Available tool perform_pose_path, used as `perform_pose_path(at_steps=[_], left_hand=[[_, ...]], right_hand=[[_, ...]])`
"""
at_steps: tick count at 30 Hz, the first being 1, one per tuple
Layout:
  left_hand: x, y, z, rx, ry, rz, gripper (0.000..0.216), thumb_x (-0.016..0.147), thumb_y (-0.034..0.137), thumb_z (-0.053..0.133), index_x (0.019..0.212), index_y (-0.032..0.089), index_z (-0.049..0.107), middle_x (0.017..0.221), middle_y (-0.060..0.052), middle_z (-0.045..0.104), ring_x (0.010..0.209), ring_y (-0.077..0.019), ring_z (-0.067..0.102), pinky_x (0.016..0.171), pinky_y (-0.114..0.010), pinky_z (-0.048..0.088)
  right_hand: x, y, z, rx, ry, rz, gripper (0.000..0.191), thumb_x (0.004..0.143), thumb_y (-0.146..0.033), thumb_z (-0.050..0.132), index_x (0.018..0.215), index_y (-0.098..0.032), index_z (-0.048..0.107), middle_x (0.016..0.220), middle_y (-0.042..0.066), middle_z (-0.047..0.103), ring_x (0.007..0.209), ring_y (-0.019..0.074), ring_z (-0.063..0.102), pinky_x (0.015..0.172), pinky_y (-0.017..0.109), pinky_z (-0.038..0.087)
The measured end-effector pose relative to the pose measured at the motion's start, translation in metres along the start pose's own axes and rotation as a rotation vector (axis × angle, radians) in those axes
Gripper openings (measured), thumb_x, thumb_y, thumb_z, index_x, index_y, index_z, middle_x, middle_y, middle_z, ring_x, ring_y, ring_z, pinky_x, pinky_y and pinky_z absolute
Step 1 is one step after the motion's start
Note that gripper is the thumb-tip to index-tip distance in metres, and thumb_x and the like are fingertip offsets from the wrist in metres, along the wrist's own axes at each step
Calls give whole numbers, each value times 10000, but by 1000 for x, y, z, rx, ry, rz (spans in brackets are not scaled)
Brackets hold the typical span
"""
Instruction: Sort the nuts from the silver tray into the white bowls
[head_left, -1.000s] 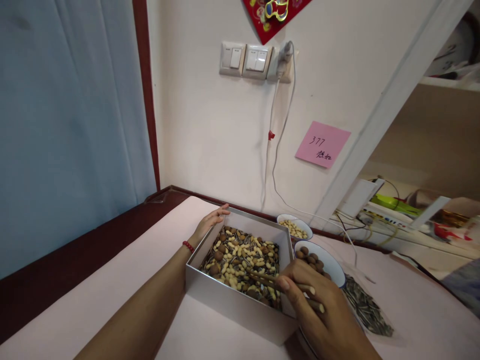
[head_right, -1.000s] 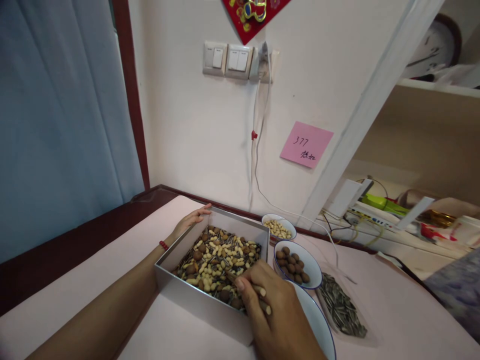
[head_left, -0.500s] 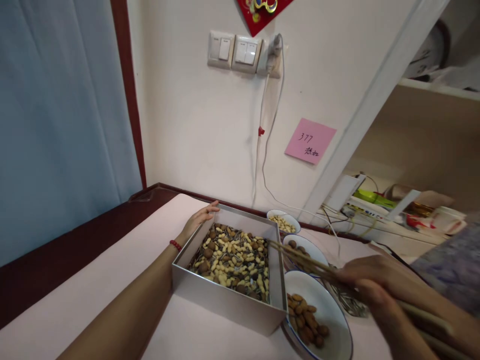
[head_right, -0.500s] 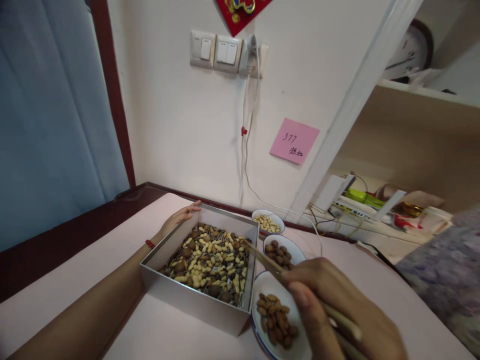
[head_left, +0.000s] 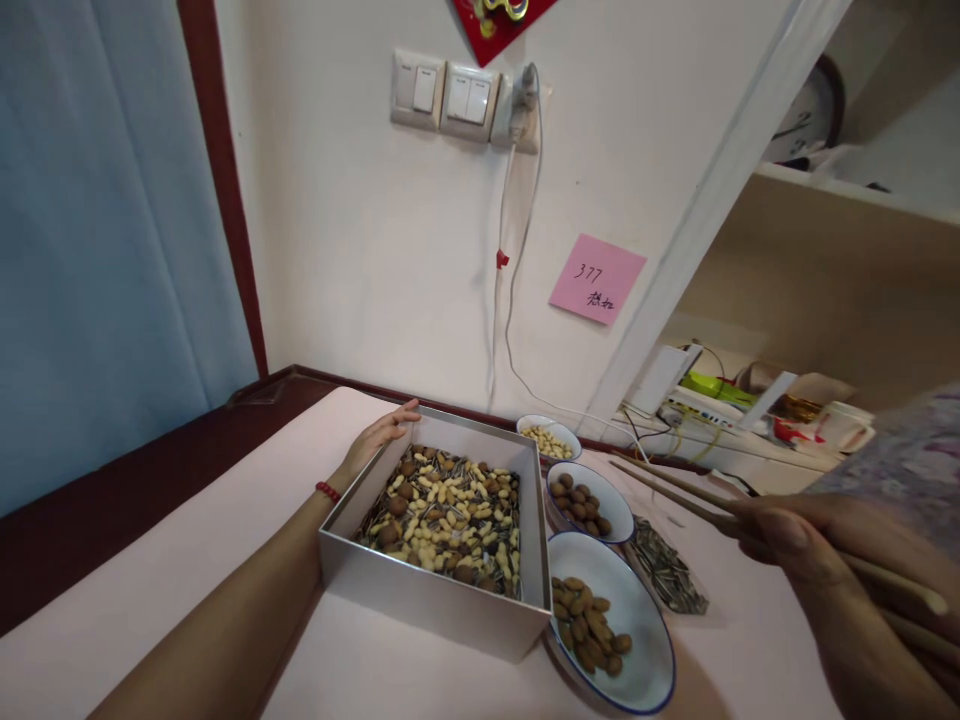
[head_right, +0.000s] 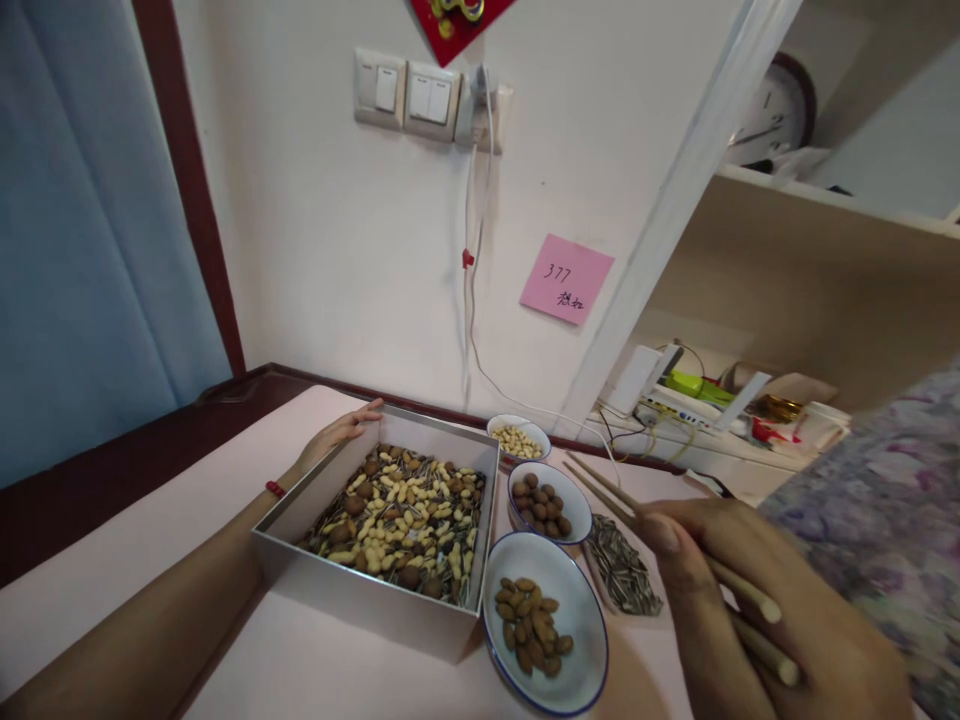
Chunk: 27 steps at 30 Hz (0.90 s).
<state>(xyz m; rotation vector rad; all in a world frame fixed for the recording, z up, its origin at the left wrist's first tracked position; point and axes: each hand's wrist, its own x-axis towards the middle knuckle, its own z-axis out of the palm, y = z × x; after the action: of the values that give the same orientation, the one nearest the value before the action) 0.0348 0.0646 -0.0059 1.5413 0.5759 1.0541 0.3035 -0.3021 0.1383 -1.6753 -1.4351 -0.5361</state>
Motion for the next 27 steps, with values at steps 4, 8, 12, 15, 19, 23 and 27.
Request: perform_pose_path(at_steps=[4, 8, 12, 15, 19, 23, 27], left_hand=[[-2, 2, 2, 4, 5, -2, 348, 715, 403, 689, 1002, 214, 749, 1554, -69, 468, 1482, -359, 312, 1204, -451, 245], [-3, 2, 2, -7, 10, -10, 326, 723, 393, 678, 995, 227, 751, 1554, -53, 468, 1473, -362, 334, 1186, -455, 281], [-5, 2, 3, -13, 5, -6, 319, 735, 383, 681, 1003, 226, 752, 1551, -51, 473, 1470, -360, 339, 1180, -458, 292], [-5, 3, 4, -16, 6, 6, 307, 737, 370, 672, 994, 226, 756, 1539, -49, 490, 1478, -345, 329, 1189, -446, 277], [-5, 2, 4, -11, 8, 11, 306, 731, 359, 662, 989, 226, 761, 1527, -48, 505, 1487, -336, 313, 1206, -438, 241], [-5, 1, 4, -8, 12, 5, 302, 734, 350, 658, 990, 227, 759, 1534, -39, 496, 1485, -339, 316, 1204, -435, 247], [-6, 1, 4, -14, 9, -5, 299, 745, 352, 646, 998, 230, 750, 1551, -39, 474, 1484, -332, 323, 1186, -436, 285]], right_hand=[[2, -32, 24, 125, -89, -64, 178, 1004, -334, 501, 967, -269, 663, 925, 15, 690, 802, 157, 665, 637, 220, 509], [1, -44, 57, 326, -335, -28, 205, 1017, -324, 475, 932, -235, 640, 885, 18, 664, 793, 141, 658, 650, 210, 514], [-1, -42, 91, 369, -416, 35, 309, 1028, -374, 451, 828, -216, 626, 776, 14, 619, 727, 148, 611, 632, 238, 469], [-5, -40, 108, 374, -451, 63, 322, 1036, -390, 433, 834, -215, 613, 801, 6, 614, 747, 144, 595, 668, 243, 452], [-10, -38, 118, 391, -487, 90, 311, 1039, -407, 431, 873, -216, 611, 835, 4, 604, 783, 138, 594, 691, 236, 448], [-12, -37, 122, 399, -481, 91, 330, 1039, -421, 429, 859, -212, 610, 829, 8, 590, 784, 140, 583, 697, 235, 446], [-12, -39, 121, 394, -457, 80, 349, 1038, -407, 432, 802, -205, 592, 789, 9, 574, 748, 145, 562, 678, 242, 430]])
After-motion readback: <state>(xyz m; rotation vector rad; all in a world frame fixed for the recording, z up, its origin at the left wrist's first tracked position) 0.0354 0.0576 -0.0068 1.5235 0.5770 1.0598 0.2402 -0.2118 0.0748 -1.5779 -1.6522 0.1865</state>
